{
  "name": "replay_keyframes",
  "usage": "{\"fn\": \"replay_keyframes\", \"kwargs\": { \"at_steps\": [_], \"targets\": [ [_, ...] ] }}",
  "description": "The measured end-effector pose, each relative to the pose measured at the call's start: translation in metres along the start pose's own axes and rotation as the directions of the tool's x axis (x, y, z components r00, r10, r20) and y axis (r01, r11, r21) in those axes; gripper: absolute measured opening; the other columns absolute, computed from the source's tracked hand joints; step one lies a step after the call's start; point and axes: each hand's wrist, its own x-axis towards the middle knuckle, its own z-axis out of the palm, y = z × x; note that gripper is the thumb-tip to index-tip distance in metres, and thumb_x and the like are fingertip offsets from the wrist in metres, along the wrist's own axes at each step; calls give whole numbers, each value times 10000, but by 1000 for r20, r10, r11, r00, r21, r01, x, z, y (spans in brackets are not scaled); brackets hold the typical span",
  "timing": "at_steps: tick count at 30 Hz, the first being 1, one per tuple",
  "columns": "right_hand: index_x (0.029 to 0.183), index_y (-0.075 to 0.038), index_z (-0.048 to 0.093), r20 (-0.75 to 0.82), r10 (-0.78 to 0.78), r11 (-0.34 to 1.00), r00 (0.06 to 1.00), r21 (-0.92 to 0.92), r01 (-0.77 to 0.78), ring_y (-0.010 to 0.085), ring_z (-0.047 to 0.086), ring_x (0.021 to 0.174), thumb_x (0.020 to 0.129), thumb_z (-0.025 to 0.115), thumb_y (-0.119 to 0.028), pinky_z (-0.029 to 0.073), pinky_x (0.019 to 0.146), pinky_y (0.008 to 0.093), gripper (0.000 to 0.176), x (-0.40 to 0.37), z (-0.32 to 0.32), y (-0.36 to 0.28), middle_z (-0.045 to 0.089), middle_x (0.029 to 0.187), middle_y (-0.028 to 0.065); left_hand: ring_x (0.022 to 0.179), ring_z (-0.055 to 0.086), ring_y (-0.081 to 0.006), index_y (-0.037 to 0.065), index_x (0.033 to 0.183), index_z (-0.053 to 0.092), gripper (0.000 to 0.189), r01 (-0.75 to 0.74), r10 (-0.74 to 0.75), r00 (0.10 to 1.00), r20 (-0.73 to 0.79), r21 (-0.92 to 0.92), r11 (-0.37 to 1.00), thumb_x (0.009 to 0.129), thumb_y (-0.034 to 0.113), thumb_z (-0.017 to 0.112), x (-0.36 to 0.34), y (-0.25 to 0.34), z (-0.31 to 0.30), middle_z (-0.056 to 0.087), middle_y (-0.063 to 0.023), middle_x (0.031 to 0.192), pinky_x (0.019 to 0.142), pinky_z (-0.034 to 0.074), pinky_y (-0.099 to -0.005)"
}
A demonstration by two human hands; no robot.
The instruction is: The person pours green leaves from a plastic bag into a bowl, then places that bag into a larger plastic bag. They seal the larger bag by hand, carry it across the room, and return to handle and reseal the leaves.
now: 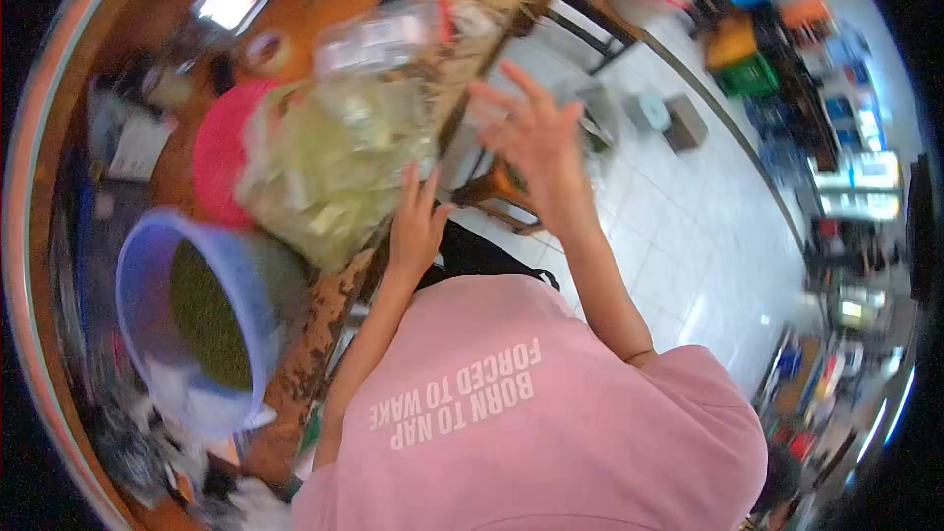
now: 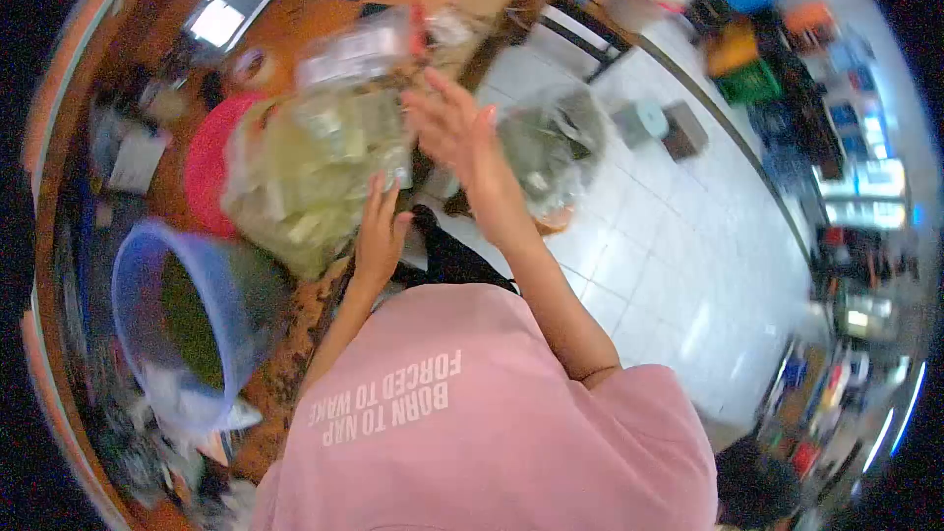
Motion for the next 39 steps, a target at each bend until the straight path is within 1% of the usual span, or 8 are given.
{"fn": "replay_keyframes", "kwargs": {
  "at_steps": [6, 7, 11, 16, 18, 22, 31, 39],
  "targets": [
    [1258, -123, 434, 403, -117, 72, 908, -908, 412, 340, 384, 1186, 820, 534, -327, 245, 1013, 466, 494, -41, -48, 53, 397, 1311, 147, 1051, 481, -266, 36, 1233, 390, 659, 527, -401, 604, 689, -723, -447, 864, 579, 328, 63, 111, -16, 493, -152, 1167, 933, 352, -360],
    [1223, -120, 472, 351, -92, 123, 932, -925, 360, 344, 403, 1166, 806, 550, -300, 274, 1002, 444, 461, -41, -71, 58, 419, 1290, 150, 1059, 469, -318, 58, 1200, 408, 571, 492, 122, 838, 531, -642, -589, 880, 526, 350, 66, 65, -26, 468, -176, 1198, 935, 351, -414],
    [902, 5, 582, -267, -255, 498, 929, -860, -111, 361, 566, 844, 807, 531, -108, 448, 724, 394, 156, -31, -241, 102, 595, 892, 198, 1168, 420, -295, 7, 1191, 442, 448, -196, -251, 937, -244, -960, 202, 899, 343, 391, 108, 123, -100, 434, -197, 1260, 968, 349, -414],
    [886, -15, 619, -397, -73, 158, 915, -910, -382, 300, 603, 787, 817, 516, -141, 461, 696, 390, 177, -4, -374, 154, 621, 897, 179, 988, 531, -247, 16, 1121, 468, 324, 234, -250, 967, 42, -521, 821, 844, 182, 495, 113, 113, 3, 521, -162, 1109, 880, 432, -370],
    [902, 0, 612, -295, 160, -25, 942, -955, -294, 311, 604, 788, 778, 544, -190, 459, 700, 393, 237, -23, -414, 261, 623, 845, 174, 893, 558, -204, 67, 1140, 446, 373, 565, -535, 777, 332, -744, 358, 790, 118, 564, 96, 110, 87, 534, -118, 1065, 713, 488, -291],
    [821, -24, 633, 406, 604, 540, 686, -841, 22, 320, 598, 759, 734, 563, -265, 454, 686, 420, 266, -1, -376, 244, 625, 793, 176, 898, 541, -305, -47, 1158, 373, 660, 208, -218, 970, 110, 98, 973, 736, 360, 676, 16, 30, 265, 500, -196, 1072, 808, 425, -374],
    [950, -88, 600, -397, -104, -254, 912, -876, -411, 323, 542, 907, 745, 544, -252, 412, 807, 430, 268, -32, -469, 237, 592, 945, 141, 638, 567, -332, 4, 951, 446, 136, 575, -574, 817, 56, -15, 818, 900, 129, 437, 7, 43, 244, 560, -177, 690, 582, 423, -392],
    [1117, -112, 527, -733, 240, -289, 636, -680, -674, 235, 493, 1018, 764, 536, -509, 392, 877, 375, 531, -18, -495, 258, 548, 1097, 75, 599, 596, -284, 6, 971, 426, 128, 603, -568, 784, 249, -91, 792, 905, 115, 426, 7, 61, 240, 566, -166, 691, 537, 445, -377]
  ]
}}
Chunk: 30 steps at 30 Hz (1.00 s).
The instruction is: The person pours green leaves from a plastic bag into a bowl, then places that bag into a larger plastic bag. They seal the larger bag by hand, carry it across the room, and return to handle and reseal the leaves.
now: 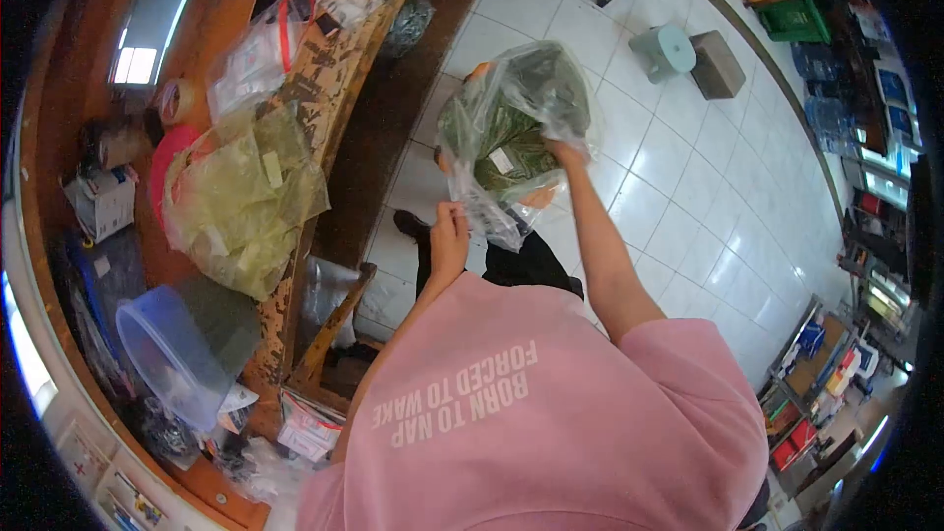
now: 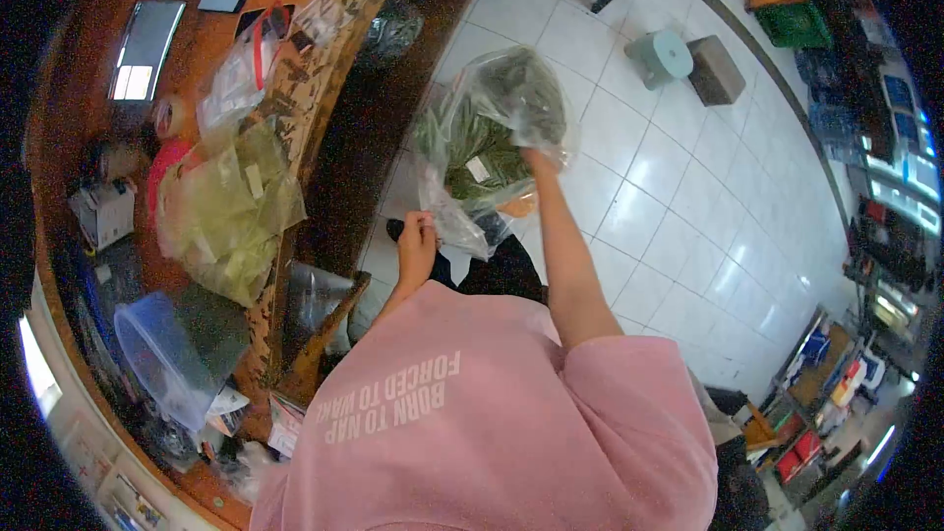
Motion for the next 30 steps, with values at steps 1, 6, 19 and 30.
{"fn": "replay_keyframes", "kwargs": {
  "at_steps": [1, 6, 19, 30],
  "targets": [
    [1128, -115, 521, 95, -54, 993, 994, 110, 44, 233, 497, 1005, 768, 538, -504, 401, 858, 375, 531, 10, -2, 11, 549, 1090, 73, 635, 613, -289, 12, 970, 421, 109, -6, 7, 1000, 10, -65, 998, 892, 87, 432, 1, -5, 3, 578, -174, 715, 562, 455, -379],
    [1182, -126, 488, 90, -356, 684, 930, 703, 194, 221, 519, 941, 785, 546, -476, 450, 763, 375, 533, 37, 40, 64, 556, 1059, 61, 731, 607, -341, 12, 938, 416, 109, 80, -71, 990, 118, -69, 994, 858, 78, 449, 2, -13, 5, 594, -181, 763, 637, 462, -403],
    [896, 34, 606, -86, -246, 546, 965, 811, 212, 117, 517, 712, 802, 594, -182, 407, 672, 252, 236, -207, -162, -40, 611, 808, 34, 871, 528, -402, -1, 979, 394, 209, -6, 6, 1000, 13, 12, 1000, 831, 111, 490, 12, -8, -9, 530, -232, 935, 746, 426, -448],
    [658, -3, 566, -187, -339, 545, 922, 760, 355, 42, 354, 542, 769, 619, -148, 280, 490, 222, 190, -243, -286, -53, 443, 575, -55, 1277, 169, -437, 127, 1181, 513, 465, -27, 525, 785, -329, 828, 560, 743, 246, 612, 200, 84, -233, 227, -211, 1381, 968, 103, -671]
  ]
}}
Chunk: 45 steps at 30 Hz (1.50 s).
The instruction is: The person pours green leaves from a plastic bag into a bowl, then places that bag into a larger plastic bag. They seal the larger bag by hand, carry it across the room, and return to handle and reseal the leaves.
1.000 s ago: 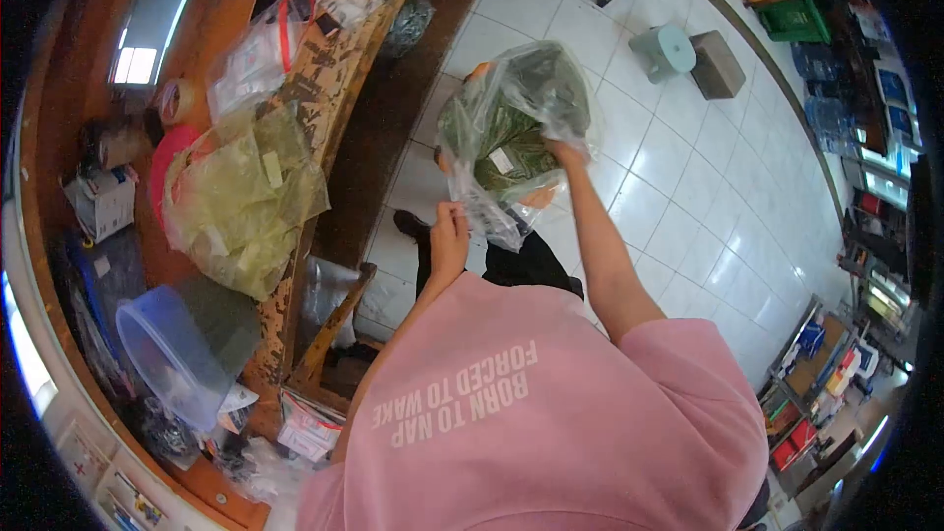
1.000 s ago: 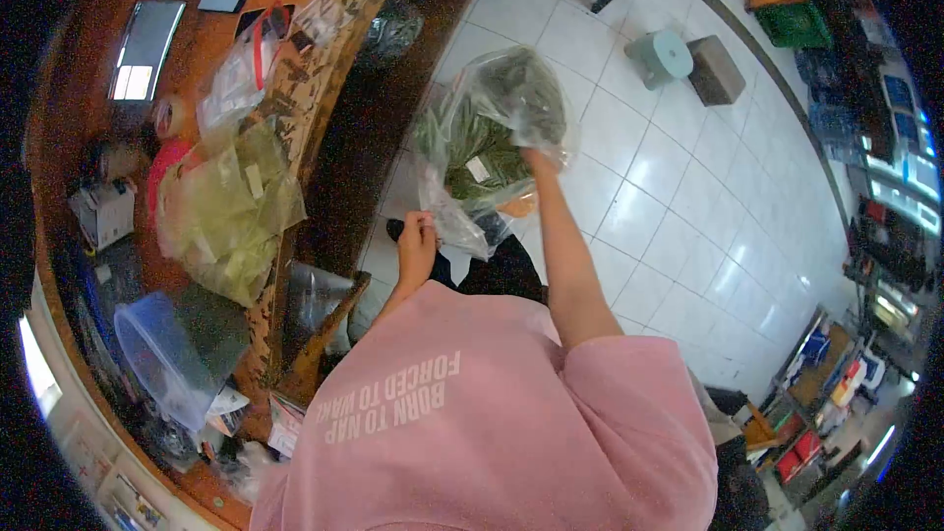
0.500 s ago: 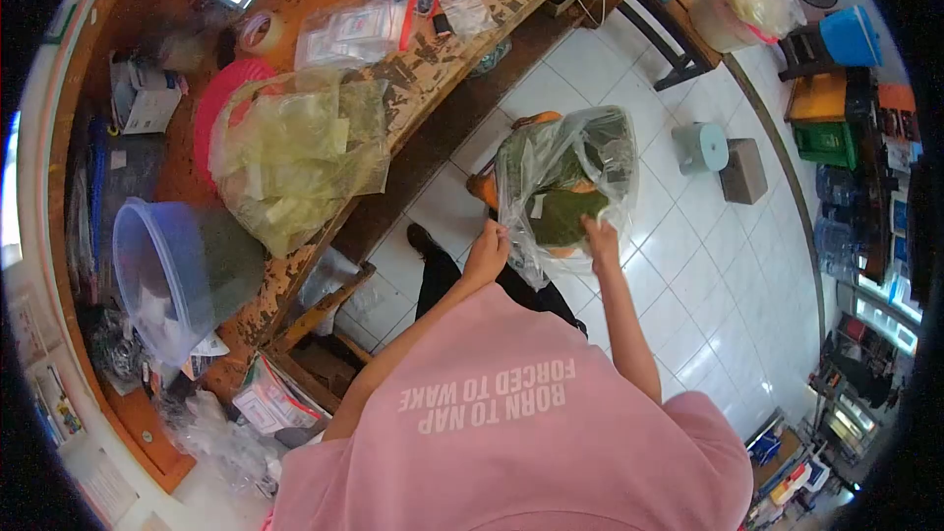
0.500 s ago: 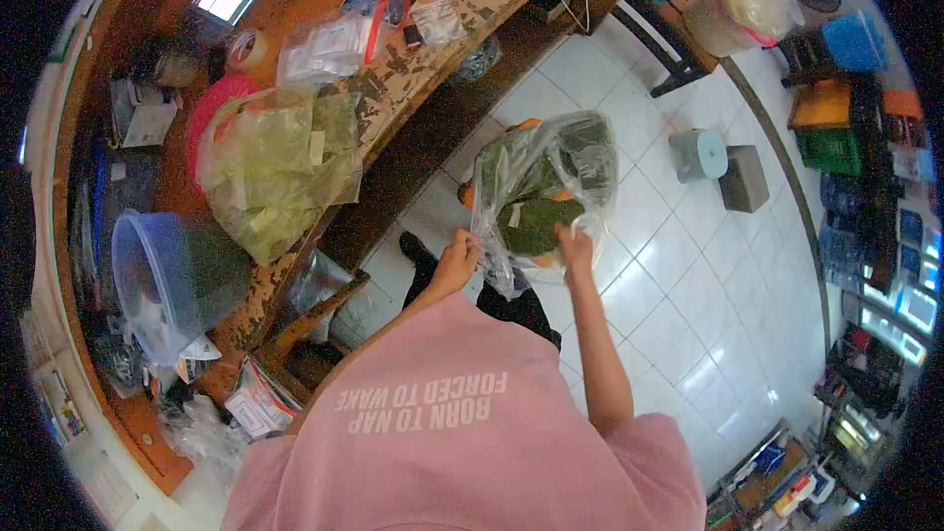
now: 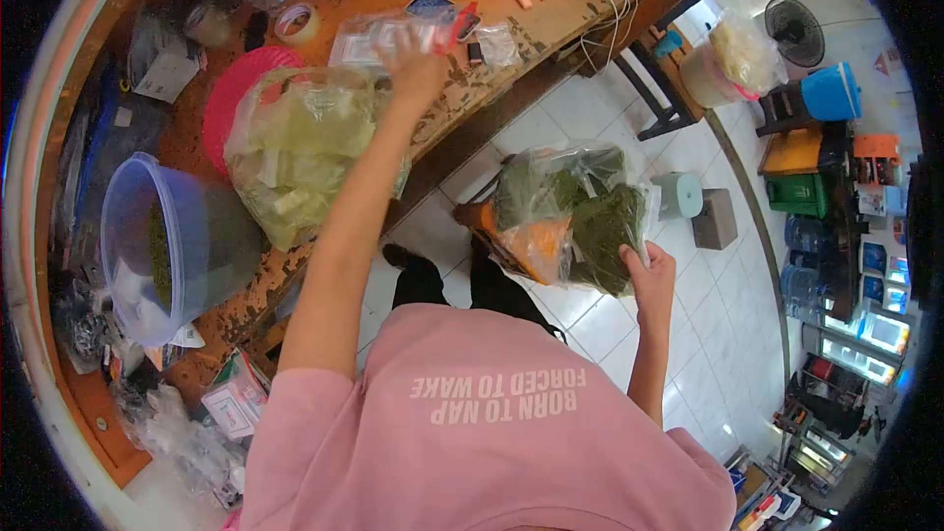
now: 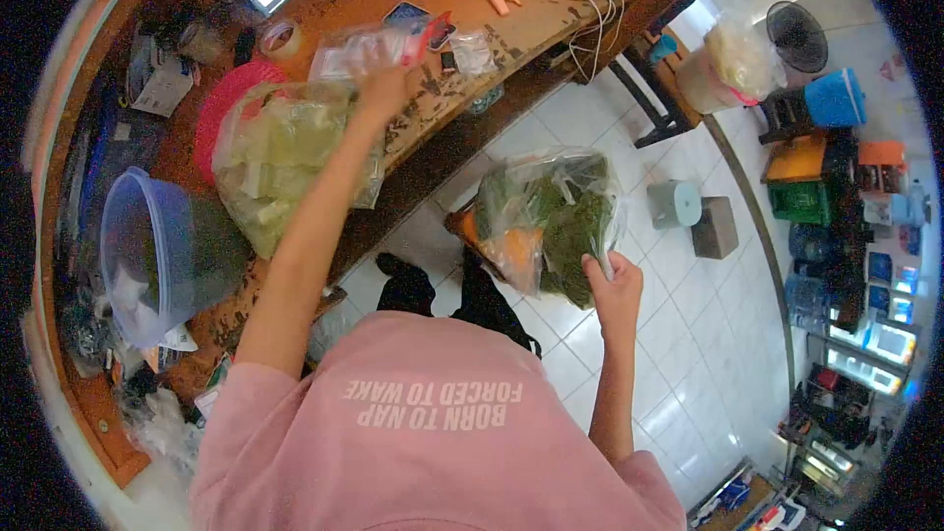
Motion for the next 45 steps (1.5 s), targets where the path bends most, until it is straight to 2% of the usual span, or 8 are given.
{"fn": "replay_keyframes", "kwargs": {
  "at_steps": [8, 13, 15, 19, 29, 38, 41, 45],
  "targets": [
    [788, -9, 597, -226, -173, 942, 959, 247, 228, 46, 447, 644, 753, 641, -132, 350, 624, 189, 136, -16, 31, -125, 522, 689, -34, 1267, 247, -371, 153, 1085, 587, 313, -51, 8, 995, -100, -442, 895, 794, 265, 586, -3, -94, -4, 277, -127, 1372, 900, 189, -722],
    [740, -7, 607, -24, -514, 857, 858, -50, 512, 89, 512, 608, 690, 681, -133, 411, 584, 232, 154, 1, 70, -189, 577, 677, 21, 1099, 458, -320, 74, 1037, 596, 216, -25, -117, 988, -101, -849, 528, 840, 140, 535, -66, -84, -102, 460, -156, 1199, 923, 373, -397],
    [665, -11, 602, 430, -745, 577, 510, 30, 816, 72, 494, 560, 727, 651, -92, 390, 517, 255, 114, 0, 94, -204, 575, 626, 1, 1018, 513, -288, 44, 1009, 596, 188, -137, -154, 950, -273, -804, 579, 853, 105, 511, -97, -94, -134, 533, -153, 1087, 881, 396, -314],
    [645, -10, 555, 525, -701, 621, 482, 117, 775, 69, 486, 566, 714, 676, -77, 383, 522, 246, 155, 9, 168, -257, 534, 594, 19, 991, 510, -197, -7, 1011, 559, 191, 58, -598, 792, -128, -957, 283, 869, 105, 498, -161, -115, -187, 545, -102, 1013, 876, 385, -302],
    [729, 29, 515, 849, -505, 524, -155, 444, 727, 58, 415, 621, 780, 653, -97, 378, 557, 251, 193, 28, 293, -277, 467, 627, 38, 946, 520, -171, 34, 1107, 535, 469, 139, -349, 935, 55, -965, 221, 674, 89, 709, -159, -165, -218, 547, -59, 966, 854, 387, -296],
    [659, 7, 472, 812, -583, 534, 29, 355, 767, 59, 426, 563, 735, 611, -29, 383, 508, 265, 162, 59, 326, -239, 465, 590, 43, 616, 482, -115, -3, 825, 660, 199, 136, -533, 813, -235, -813, 566, 636, -64, 653, -167, -155, -198, 490, -46, 660, 543, 356, -226],
    [772, -23, 559, 868, -385, 585, -315, 493, 644, 140, 510, 608, 745, 583, -43, 431, 600, 294, 40, 24, 313, -259, 509, 635, 87, 613, 463, -102, 12, 850, 669, 228, 208, -665, 731, -153, -878, 432, 634, -61, 659, -162, -155, -204, 485, -35, 650, 543, 346, -222],
    [749, 14, 585, 685, -698, 523, 208, 290, 802, 147, 502, 607, 718, 697, -175, 432, 619, 288, 222, 38, 314, -258, 526, 624, 53, 610, 448, -93, 25, 850, 678, 225, 235, -663, 735, -142, -864, 445, 639, -51, 669, -163, -152, -193, 485, -17, 643, 545, 344, -223]
  ]
}}
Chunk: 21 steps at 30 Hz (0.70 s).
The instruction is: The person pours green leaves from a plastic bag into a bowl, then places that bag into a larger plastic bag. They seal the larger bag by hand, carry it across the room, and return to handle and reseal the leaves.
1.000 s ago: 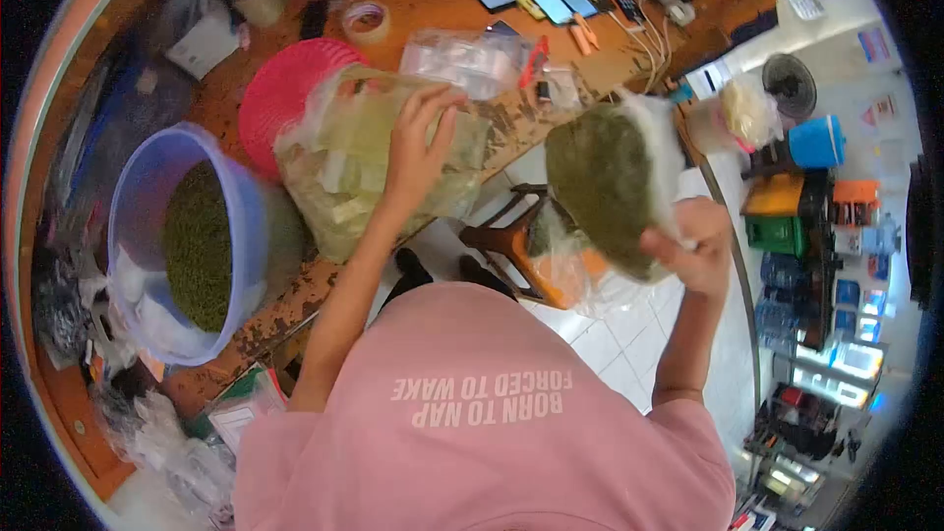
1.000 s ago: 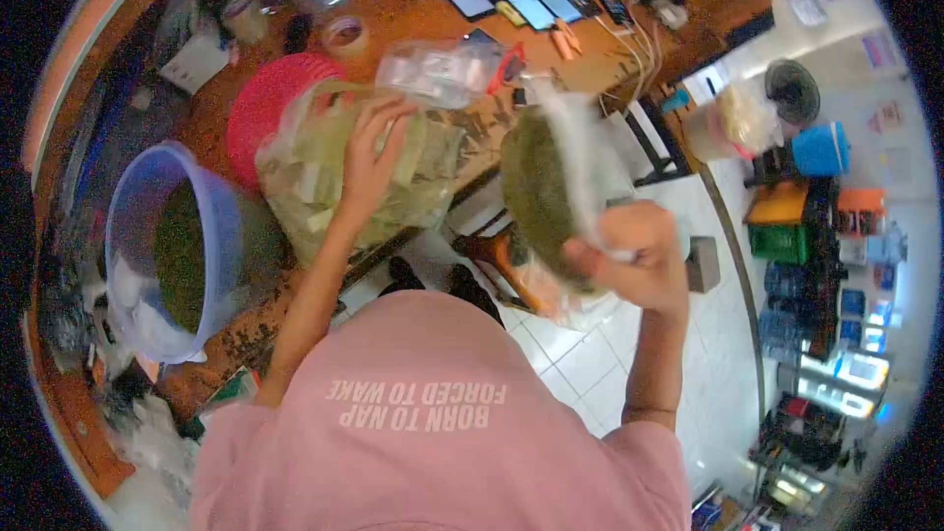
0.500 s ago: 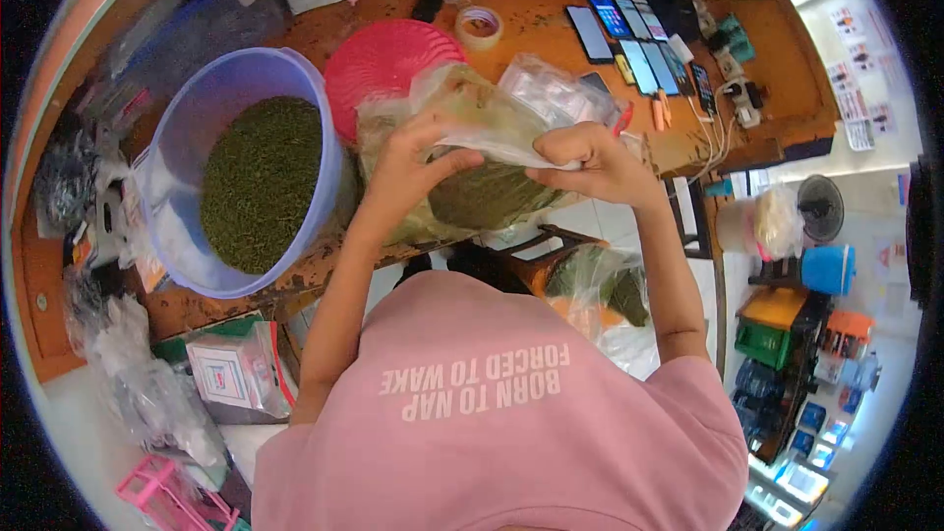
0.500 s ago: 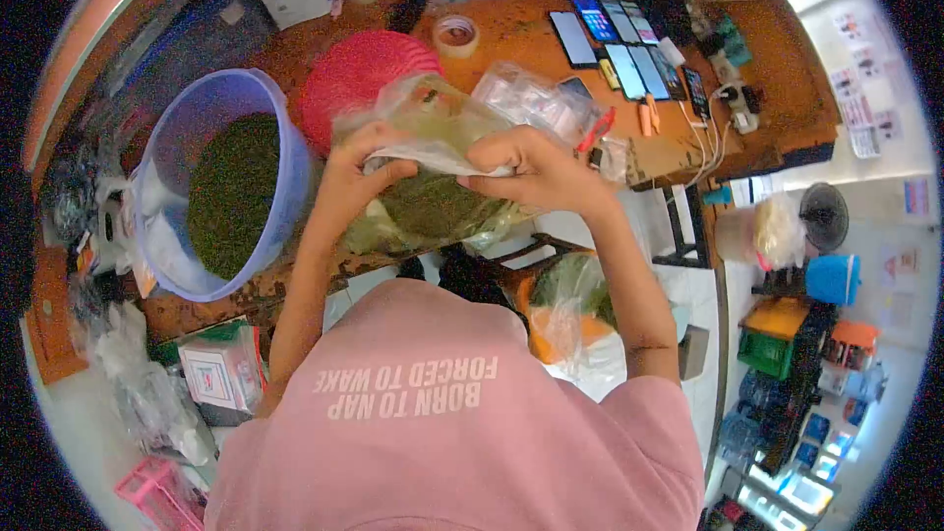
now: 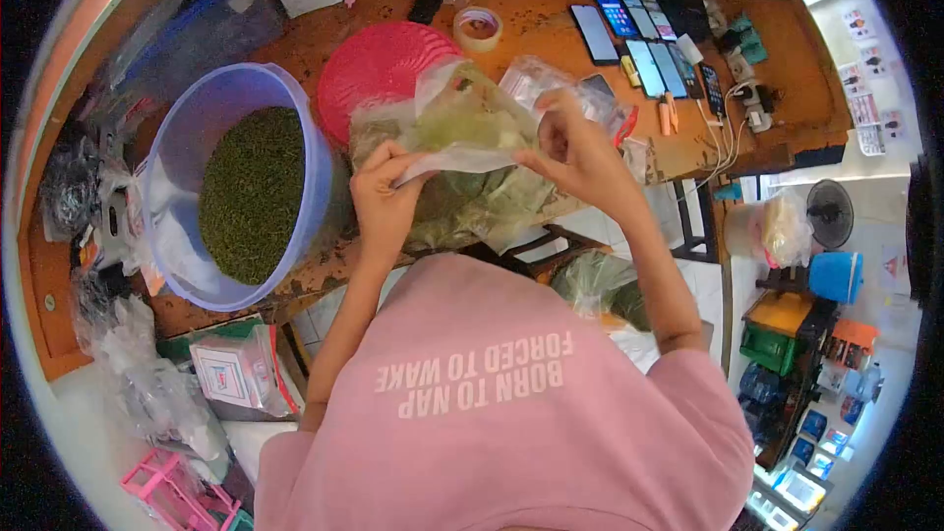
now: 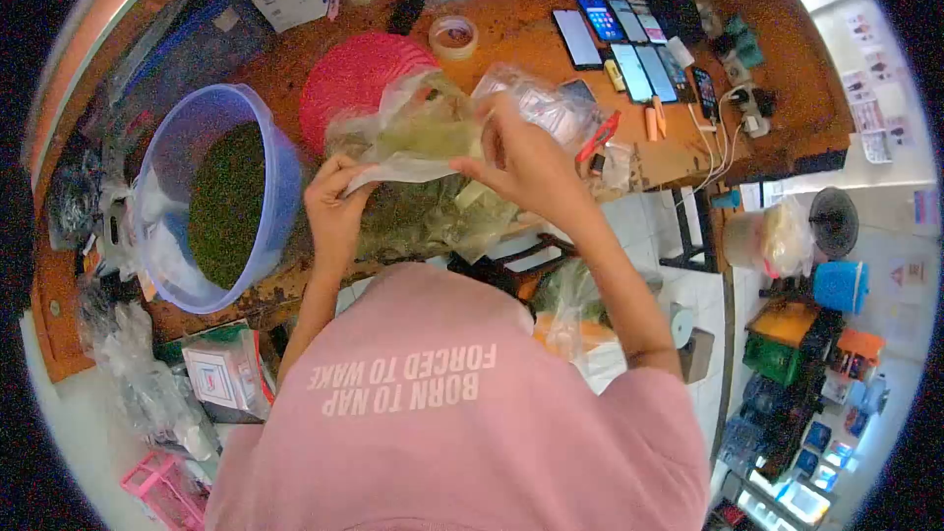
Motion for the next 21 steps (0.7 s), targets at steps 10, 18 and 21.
{"fn": "replay_keyframes", "kwargs": {
  "at_steps": [10, 18, 21],
  "targets": [
    [801, -12, 641, 112, -86, 996, 990, -5, 88, 269, 565, 652, 735, 634, -70, 438, 600, 336, 88, 15, 4, 21, 596, 711, 105, 611, 471, -107, 37, 786, 689, 123, 59, -58, 998, -18, 118, 991, 675, 5, 647, 13, 38, -26, 514, -20, 651, 555, 354, -228],
    [861, -12, 641, 658, -75, 960, 750, 250, -124, 220, 594, 735, 795, 581, -88, 458, 664, 282, 117, -33, 15, 29, 623, 786, 94, 803, 596, -210, 23, 717, 646, 73, -60, -29, 944, 329, 258, 964, 647, 6, 660, -53, 10, -68, 623, -81, 821, 755, 450, -310],
    [909, -28, 638, 711, 4, 829, 703, 390, -400, 214, 588, 740, 826, 572, -137, 455, 679, 290, 152, -49, 27, 43, 614, 787, 88, 874, 597, -232, 48, 693, 623, 74, 20, -65, 934, 352, 131, 991, 641, -1, 646, -82, 9, -76, 646, -67, 898, 831, 423, -357]
  ]
}}
